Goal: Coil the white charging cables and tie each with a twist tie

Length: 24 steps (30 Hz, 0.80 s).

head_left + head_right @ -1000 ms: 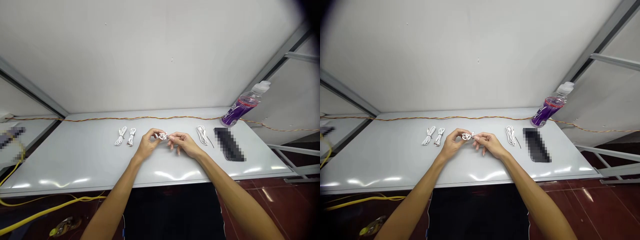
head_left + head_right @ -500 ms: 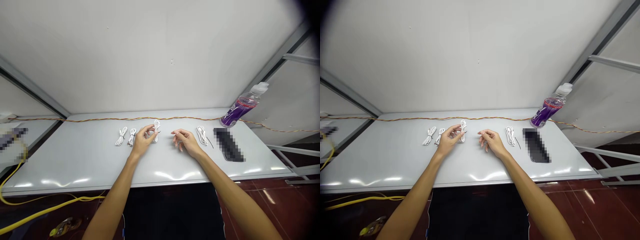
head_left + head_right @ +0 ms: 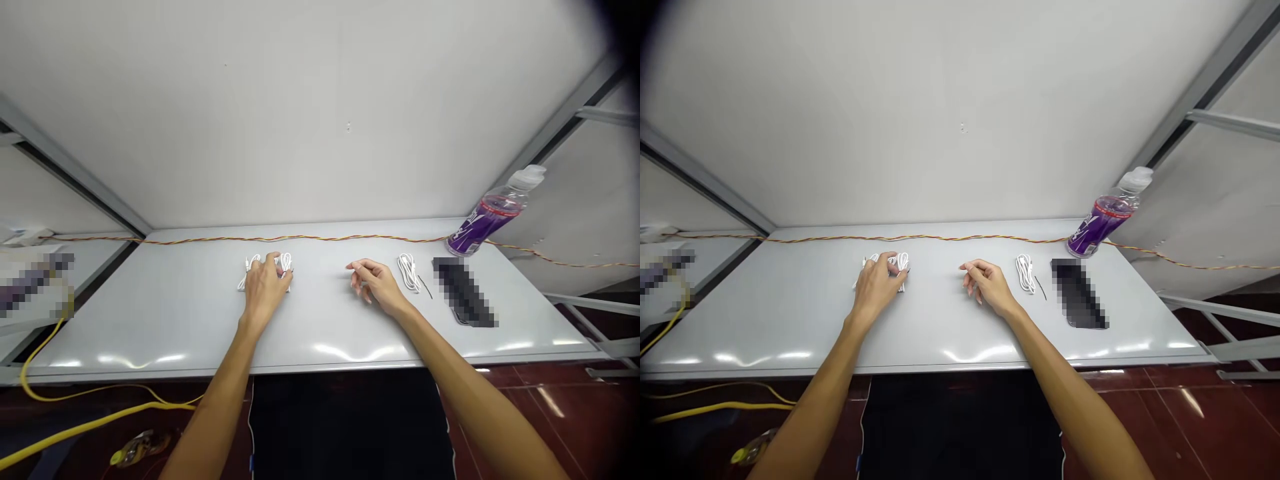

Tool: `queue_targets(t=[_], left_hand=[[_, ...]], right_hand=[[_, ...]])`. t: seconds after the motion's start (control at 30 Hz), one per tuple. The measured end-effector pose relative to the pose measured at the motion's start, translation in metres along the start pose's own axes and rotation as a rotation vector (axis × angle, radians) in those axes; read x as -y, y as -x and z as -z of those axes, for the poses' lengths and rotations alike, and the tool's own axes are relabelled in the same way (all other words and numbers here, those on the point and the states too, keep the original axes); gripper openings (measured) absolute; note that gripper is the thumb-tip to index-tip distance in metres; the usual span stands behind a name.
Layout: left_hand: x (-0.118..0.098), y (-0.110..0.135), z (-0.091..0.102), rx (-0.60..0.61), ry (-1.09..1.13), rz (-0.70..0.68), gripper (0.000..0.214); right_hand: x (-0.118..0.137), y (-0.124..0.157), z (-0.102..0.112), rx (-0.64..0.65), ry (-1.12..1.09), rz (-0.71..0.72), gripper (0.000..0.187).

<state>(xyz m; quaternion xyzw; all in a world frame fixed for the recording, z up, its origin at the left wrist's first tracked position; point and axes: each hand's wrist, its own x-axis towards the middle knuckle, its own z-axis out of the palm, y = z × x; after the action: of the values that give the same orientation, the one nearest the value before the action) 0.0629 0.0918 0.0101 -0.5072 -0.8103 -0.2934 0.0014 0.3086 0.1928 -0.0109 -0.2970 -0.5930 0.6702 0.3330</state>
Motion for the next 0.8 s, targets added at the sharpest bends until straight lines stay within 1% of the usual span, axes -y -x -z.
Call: queue_targets(t=[0.07,0.13,0.17,0.2,0.23,0.27,0.33,0.37,0.4,0.43,0.47,0.5,0.53,0.63,0.73,0.8], left_hand=[[-0.001,-0.002,-0.003,0.008,-0.065,-0.014,0.038],[-0.001,-0.003,-0.007,-0.011,-0.105,-0.025,0.035],[-0.002,-0.004,-0.009,-0.028,-0.111,-0.028,0.034],[-0.002,-0.004,-0.011,-0.048,-0.111,-0.030,0.032],[-0.002,-0.004,-0.012,-0.075,-0.106,-0.032,0.031],[-0.003,-0.004,-0.014,-0.105,-0.096,-0.032,0.031],[-0.002,-0.005,-0.015,-0.169,-0.070,-0.033,0.030],[-0.001,-0.005,-0.015,-0.201,-0.058,-0.033,0.030],[0.001,-0.006,-0.014,-0.239,-0.048,-0.028,0.029],[0.003,-0.006,-0.012,-0.287,-0.039,-0.019,0.027],[0.006,-0.007,-0.009,-0.345,-0.030,-0.007,0.025],[0.009,-0.008,-0.006,-0.414,-0.018,0.010,0.022],[0.013,-0.009,-0.002,-0.488,-0.001,0.032,0.020],[0.023,-0.010,0.010,-0.661,0.097,0.116,0.016],[0.025,-0.009,0.016,-0.767,0.218,0.201,0.017],[0.022,-0.006,0.016,-0.805,0.264,0.210,0.019]], right_hand=[[0.001,0.001,-0.002,-0.002,0.032,0.002,0.044],[0.002,0.002,-0.003,-0.027,0.115,0.041,0.044],[0.004,0.004,-0.003,-0.064,0.194,0.085,0.043],[0.005,0.005,-0.002,-0.129,0.299,0.144,0.041],[0.007,0.007,0.001,-0.223,0.420,0.213,0.039],[0.009,0.008,0.006,-0.344,0.544,0.281,0.038],[0.013,0.010,0.022,-0.644,0.761,0.370,0.038],[0.015,0.010,0.031,-0.792,0.838,0.371,0.038],[0.016,0.009,0.042,-0.944,0.904,0.338,0.038],[0.017,0.008,0.051,-1.056,0.949,0.280,0.036],[0.017,0.007,0.061,-1.086,0.979,0.220,0.034],[0.017,0.007,0.068,-1.085,1.003,0.163,0.032],[0.015,0.006,0.074,-1.058,1.026,0.113,0.031],[0.009,0.007,0.083,-0.915,1.125,-0.012,0.034],[0.001,0.009,0.083,-0.767,1.270,-0.133,0.042],[-0.003,0.009,0.081,-0.694,1.341,-0.162,0.044]])
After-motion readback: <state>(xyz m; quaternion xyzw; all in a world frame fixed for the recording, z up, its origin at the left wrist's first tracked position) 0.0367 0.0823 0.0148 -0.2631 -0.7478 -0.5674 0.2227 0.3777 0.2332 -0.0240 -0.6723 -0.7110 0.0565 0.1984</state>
